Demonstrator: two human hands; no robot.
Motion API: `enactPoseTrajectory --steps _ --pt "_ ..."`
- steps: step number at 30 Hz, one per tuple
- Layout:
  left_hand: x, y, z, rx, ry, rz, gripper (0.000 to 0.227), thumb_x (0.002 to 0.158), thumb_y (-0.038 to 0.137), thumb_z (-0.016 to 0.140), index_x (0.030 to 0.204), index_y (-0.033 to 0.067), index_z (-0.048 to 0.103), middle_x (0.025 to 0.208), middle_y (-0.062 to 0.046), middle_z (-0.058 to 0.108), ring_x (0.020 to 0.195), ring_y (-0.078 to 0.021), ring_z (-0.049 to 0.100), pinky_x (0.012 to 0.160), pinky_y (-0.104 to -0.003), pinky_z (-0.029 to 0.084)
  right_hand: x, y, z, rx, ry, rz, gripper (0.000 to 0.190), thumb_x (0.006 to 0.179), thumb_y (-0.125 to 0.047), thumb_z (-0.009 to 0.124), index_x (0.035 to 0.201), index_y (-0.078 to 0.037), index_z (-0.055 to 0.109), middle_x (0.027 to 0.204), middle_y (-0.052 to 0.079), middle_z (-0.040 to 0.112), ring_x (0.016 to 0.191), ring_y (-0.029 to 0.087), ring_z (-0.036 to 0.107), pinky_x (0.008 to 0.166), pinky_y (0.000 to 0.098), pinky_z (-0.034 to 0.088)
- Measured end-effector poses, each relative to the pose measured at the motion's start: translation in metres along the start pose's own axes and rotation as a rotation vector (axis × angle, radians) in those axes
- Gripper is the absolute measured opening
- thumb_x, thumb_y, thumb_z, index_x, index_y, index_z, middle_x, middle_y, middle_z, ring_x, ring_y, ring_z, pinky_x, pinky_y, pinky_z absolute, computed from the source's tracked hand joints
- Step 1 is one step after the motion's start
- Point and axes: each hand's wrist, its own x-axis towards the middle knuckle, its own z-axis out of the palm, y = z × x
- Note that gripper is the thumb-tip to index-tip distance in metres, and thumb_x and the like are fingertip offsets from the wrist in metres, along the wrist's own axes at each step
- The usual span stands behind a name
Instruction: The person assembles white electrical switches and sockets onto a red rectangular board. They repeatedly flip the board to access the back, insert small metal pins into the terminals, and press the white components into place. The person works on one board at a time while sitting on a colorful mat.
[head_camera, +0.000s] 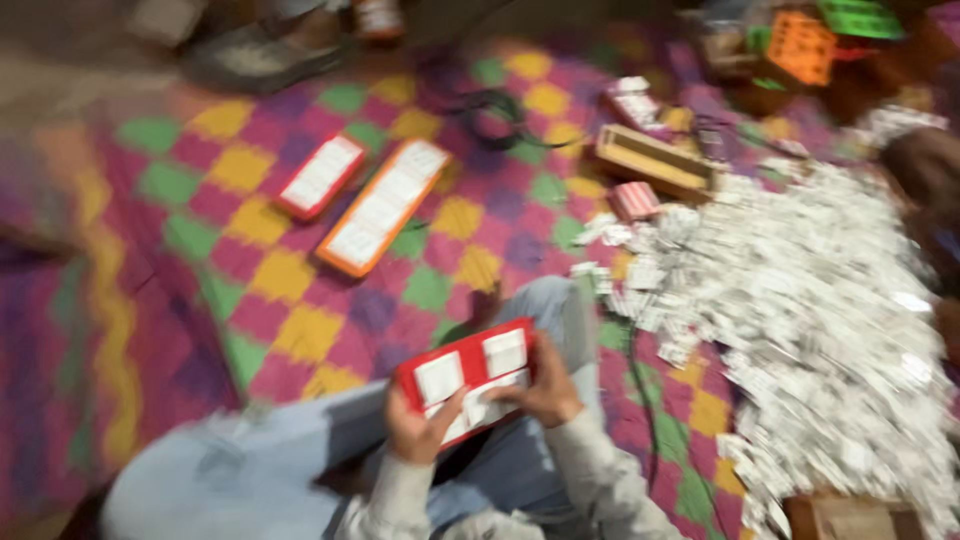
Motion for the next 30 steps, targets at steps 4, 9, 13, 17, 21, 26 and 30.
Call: enactPoseTrajectory --steps 4,9,13,17,21,26,30 --pt "0.005 -0.004 -0.003 0.011 0.032 0.043 0.059 0.07 -0.002 0.086 0.122 -0.0015 0.058 0.112 -0.012 0.071 0.098 -0.0182 0.071 0.087 -0.035 0.059 0.001 0.001 0.003 -0.07 0.061 0.12 0.095 0.054 -0.011 0.101 0.133 -0.005 0.049 0.122 0.007 0.067 0.117 0.018 0.064 0.103 0.0378 0.053" --pt "0.005 0.006 -0.006 0.163 0.062 0.115 0.058 0.068 -0.001 0.088 0.118 -0.0024 0.059 0.105 -0.013 0.073 0.09 -0.0181 0.073 0.079 -0.034 0.06 0.002 -0.01 0.007 -0.189 0.037 0.154 0.1 0.051 -0.015 0.103 0.135 -0.006 0.048 0.121 0.007 0.067 0.118 0.017 0.063 0.104 0.0357 0.051" --pt "0.004 0.021 -0.003 0.225 0.089 0.138 0.056 0.068 0.0 0.088 0.115 -0.0027 0.059 0.104 -0.013 0.073 0.089 -0.0191 0.073 0.079 -0.035 0.06 0.001 -0.012 0.012 -0.187 0.072 0.13 0.099 0.048 -0.01 0.102 0.132 -0.006 0.049 0.12 0.007 0.067 0.118 0.018 0.063 0.104 0.0364 0.051" --pt "0.005 0.021 -0.005 0.282 0.087 0.153 0.057 0.069 0.003 0.09 0.116 -0.0009 0.058 0.105 -0.012 0.073 0.091 -0.0194 0.073 0.081 -0.035 0.06 0.01 0.003 0.021 0.105 0.072 0.078 0.098 0.046 -0.005 0.099 0.131 -0.004 0.05 0.123 0.007 0.067 0.121 0.02 0.063 0.107 0.0392 0.051" --pt "-0.002 0.012 -0.006 0.024 0.066 0.055 0.057 0.076 0.006 0.088 0.124 0.0014 0.057 0.117 -0.011 0.07 0.105 -0.019 0.07 0.092 -0.036 0.058 0.003 0.013 0.014 0.011 0.081 0.091 0.104 0.048 -0.004 0.097 0.139 -0.005 0.048 0.13 0.007 0.064 0.125 0.02 0.06 0.109 0.0391 0.049" --pt "-0.004 0.006 -0.008 -0.029 0.071 0.012 0.059 0.083 0.005 0.089 0.132 0.0026 0.056 0.126 -0.011 0.068 0.116 -0.0212 0.068 0.103 -0.038 0.056 -0.001 0.007 0.009 -0.043 0.049 0.006 0.099 0.066 -0.01 0.096 0.149 -0.001 0.042 0.145 0.01 0.056 0.135 0.021 0.055 0.117 0.0391 0.044" --pt "-0.017 0.013 -0.013 0.018 0.125 -0.06 0.059 0.085 0.002 0.09 0.132 0.0027 0.055 0.124 -0.01 0.068 0.111 -0.0187 0.07 0.099 -0.035 0.059 -0.009 -0.011 0.013 -0.216 -0.053 0.037 0.092 0.073 -0.003 0.101 0.147 0.0 0.045 0.14 0.012 0.06 0.131 0.023 0.061 0.116 0.0394 0.052"
